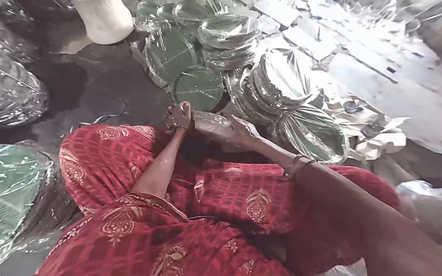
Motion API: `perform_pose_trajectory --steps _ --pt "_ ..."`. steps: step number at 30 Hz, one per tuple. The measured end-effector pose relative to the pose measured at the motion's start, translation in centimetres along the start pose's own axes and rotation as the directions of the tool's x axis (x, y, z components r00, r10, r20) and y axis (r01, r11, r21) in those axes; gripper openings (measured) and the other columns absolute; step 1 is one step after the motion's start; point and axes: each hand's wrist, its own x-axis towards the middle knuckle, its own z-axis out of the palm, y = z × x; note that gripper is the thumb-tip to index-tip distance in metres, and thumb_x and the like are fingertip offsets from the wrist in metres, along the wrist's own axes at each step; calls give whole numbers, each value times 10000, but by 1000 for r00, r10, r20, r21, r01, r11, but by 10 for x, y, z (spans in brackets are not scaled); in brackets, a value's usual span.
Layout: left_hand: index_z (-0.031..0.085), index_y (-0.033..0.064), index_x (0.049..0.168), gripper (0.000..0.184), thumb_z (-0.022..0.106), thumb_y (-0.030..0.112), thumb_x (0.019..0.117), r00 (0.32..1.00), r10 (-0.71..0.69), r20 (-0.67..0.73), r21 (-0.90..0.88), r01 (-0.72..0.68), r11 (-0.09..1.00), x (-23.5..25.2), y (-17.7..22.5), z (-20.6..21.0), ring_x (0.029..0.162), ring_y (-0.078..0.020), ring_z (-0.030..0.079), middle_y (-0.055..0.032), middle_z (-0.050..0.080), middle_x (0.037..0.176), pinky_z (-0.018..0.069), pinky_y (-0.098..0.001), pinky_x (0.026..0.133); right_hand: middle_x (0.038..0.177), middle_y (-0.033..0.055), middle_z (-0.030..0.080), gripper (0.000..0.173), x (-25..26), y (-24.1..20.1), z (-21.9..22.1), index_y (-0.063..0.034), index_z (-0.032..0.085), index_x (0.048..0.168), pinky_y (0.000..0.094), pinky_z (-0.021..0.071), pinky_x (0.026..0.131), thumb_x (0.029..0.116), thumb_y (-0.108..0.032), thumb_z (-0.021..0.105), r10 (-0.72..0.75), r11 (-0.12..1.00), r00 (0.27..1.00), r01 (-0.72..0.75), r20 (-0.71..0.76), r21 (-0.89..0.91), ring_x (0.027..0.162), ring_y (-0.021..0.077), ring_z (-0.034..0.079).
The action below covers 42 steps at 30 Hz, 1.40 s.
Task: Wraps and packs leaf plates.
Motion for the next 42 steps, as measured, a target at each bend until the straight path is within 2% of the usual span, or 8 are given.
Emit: perform_pose_trajectory --steps 9,14,17,20,25,32,39,42 --pt "510 25 1432 541 364 433 1108 925 -380 -3 -757 246 605 24 11 -40 1214 -281 600 -203 594 1359 508 -492 1023 996 171 693 323 -21 -76 -77 -30 657 1135 541 528 775 880 -179 786 -488 784 846 315 -216 -535 921 385 675" --pt "476 230 1445 748 80 705 1026 960 -76 269 -929 279 242 -1 57 -63 1139 -180 633 -46 650 1274 569 -428 916 1103 202 706 463 -23 -79 -104 -9 651 1228 575 520 854 811 -87 837 -597 668 771 327 -220 -668 982 422 675" --pt "458 223 1447 971 51 891 872 909 72 410 -911 403 86 -1 86 -66 1066 -306 685 -135 669 1247 610 -509 807 1122 217 697 485 -18 -75 -117 -1 638 1239 589 516 872 803 -69 841 -563 714 779 290 -276 -637 1006 438 667" --pt "345 146 1541 1040 78 896 872 856 204 476 -879 455 143 -16 126 -55 1183 -420 628 -233 585 1376 560 -622 911 1086 216 699 441 -7 -71 -118 -1 633 1215 577 524 765 838 -154 804 -522 754 771 218 -364 -620 938 437 673" --pt "486 257 1401 709 284 784 973 851 -11 525 -807 501 313 -72 191 -53 946 -247 667 -69 652 1131 594 -458 771 1098 224 691 433 -11 -79 -105 1 634 1239 583 516 764 863 -131 802 -461 777 818 186 -342 -602 959 443 665" --pt "442 135 1491 677 497 606 1007 832 -134 539 -802 555 219 -31 161 -12 1132 -331 636 -180 614 1315 562 -549 889 1123 224 686 378 -3 -55 -92 -3 621 1246 594 499 831 929 -171 740 -397 775 876 159 -275 -611 993 445 654" --pt "483 114 1316 368 387 328 1033 760 -280 587 -767 633 109 -50 153 -39 1032 -252 633 -123 594 1226 563 -424 838 1615 230 361 719 -3 -61 -113 -65 444 1538 781 140 1155 898 -149 762 -342 800 903 134 -261 -585 1475 535 294" --pt "470 83 1293 341 423 239 994 782 -281 556 -797 597 87 -49 150 -45 1024 -257 621 -140 578 1205 557 -441 846 1510 261 465 605 3 -63 -123 -13 510 1461 580 356 1152 898 -117 707 -227 961 852 117 -472 -250 1395 434 446"
